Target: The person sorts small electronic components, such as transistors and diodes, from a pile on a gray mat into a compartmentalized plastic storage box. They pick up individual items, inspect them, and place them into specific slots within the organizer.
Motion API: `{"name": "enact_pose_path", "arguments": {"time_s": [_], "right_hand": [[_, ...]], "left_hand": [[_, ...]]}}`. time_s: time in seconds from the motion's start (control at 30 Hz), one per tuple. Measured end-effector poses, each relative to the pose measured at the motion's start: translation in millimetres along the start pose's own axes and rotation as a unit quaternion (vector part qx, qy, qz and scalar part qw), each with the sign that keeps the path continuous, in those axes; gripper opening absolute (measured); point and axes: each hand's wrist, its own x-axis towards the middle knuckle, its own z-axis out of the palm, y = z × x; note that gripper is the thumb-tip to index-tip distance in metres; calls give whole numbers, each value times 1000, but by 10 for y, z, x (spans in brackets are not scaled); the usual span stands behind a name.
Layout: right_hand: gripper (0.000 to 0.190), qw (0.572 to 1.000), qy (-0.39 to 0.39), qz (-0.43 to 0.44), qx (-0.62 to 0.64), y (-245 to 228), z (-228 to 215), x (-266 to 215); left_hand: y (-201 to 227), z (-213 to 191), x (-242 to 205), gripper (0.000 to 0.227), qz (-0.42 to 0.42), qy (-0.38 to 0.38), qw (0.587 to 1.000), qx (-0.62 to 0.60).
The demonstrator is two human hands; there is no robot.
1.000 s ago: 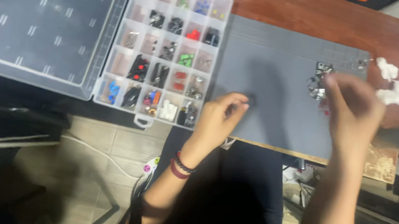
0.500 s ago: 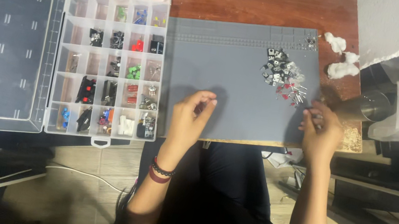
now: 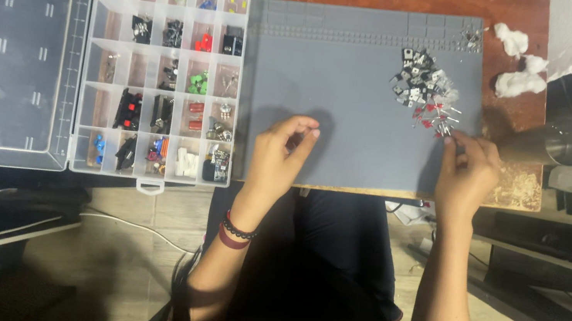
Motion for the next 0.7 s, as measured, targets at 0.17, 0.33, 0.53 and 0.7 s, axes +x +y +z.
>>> {"name": "enact_pose_path", "arguments": {"time_s": [0.17, 0.33, 0.53, 0.7], "right_hand": [[15, 1000, 10, 6, 12, 53, 31, -10], [13, 999, 19, 13, 25, -1, 3, -2], [21, 998, 11, -3, 65, -197, -59, -18], [17, 1000, -3, -28, 14, -200, 3, 31]], "left_hand": [[-33, 3, 13, 10, 4, -4, 1000, 6], [-30, 25, 12, 9, 8, -7, 1000, 8], [-29, 45, -7, 8, 10, -8, 1000, 6], [14, 26, -4, 8, 8, -12, 1000, 6]]}}
